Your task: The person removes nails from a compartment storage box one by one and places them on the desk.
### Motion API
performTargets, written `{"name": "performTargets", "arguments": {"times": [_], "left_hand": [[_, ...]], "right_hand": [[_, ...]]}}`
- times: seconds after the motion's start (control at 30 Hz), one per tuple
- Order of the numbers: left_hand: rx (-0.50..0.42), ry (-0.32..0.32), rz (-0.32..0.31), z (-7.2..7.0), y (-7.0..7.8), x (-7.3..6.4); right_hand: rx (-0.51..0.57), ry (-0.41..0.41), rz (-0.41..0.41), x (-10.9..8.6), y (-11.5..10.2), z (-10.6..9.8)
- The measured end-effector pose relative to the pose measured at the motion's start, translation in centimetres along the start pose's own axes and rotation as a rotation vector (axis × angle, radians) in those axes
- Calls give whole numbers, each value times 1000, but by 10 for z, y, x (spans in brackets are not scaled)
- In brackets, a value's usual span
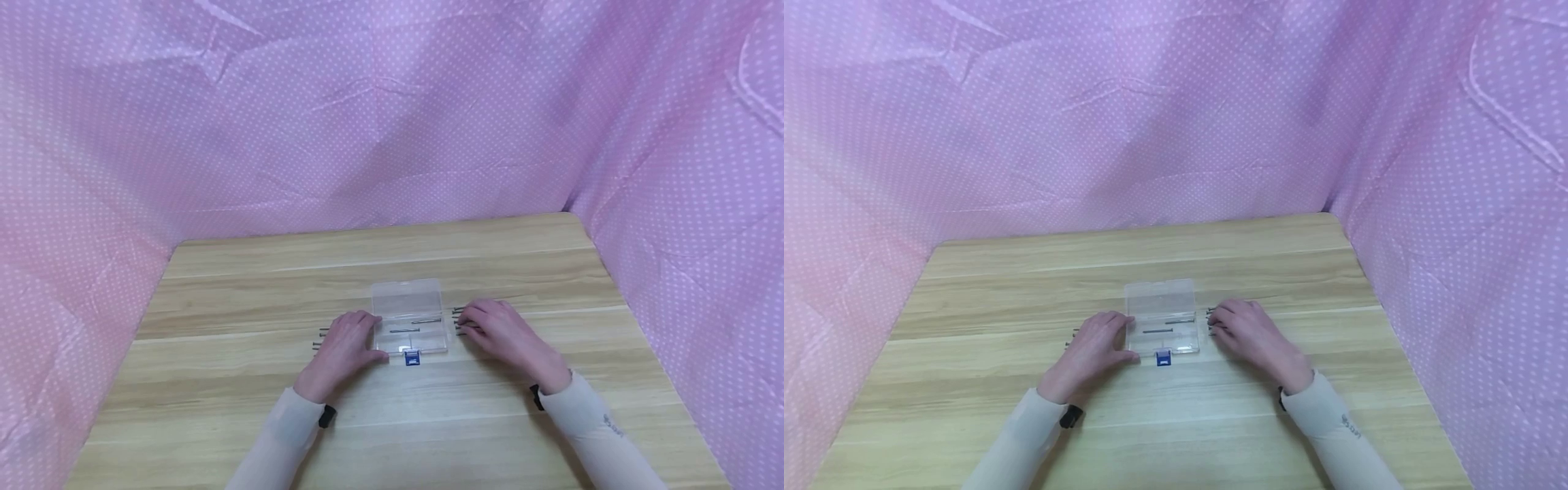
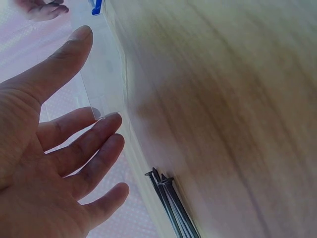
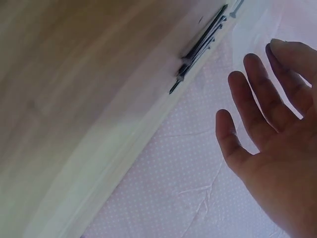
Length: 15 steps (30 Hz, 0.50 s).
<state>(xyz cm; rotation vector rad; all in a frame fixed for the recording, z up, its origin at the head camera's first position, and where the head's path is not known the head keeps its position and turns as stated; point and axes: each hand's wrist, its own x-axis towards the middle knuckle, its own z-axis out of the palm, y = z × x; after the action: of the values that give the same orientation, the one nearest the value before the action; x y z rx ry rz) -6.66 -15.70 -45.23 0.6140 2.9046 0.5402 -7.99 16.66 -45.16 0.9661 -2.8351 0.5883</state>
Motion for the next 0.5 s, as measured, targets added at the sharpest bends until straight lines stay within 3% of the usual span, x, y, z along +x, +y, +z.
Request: {"name": "performTargets", "arguments": {"times": [0.5], "left_hand": [[-15,8,-4,0,-1,0]], "right_hand": [[18,82,-29,14,-25,13]]}}
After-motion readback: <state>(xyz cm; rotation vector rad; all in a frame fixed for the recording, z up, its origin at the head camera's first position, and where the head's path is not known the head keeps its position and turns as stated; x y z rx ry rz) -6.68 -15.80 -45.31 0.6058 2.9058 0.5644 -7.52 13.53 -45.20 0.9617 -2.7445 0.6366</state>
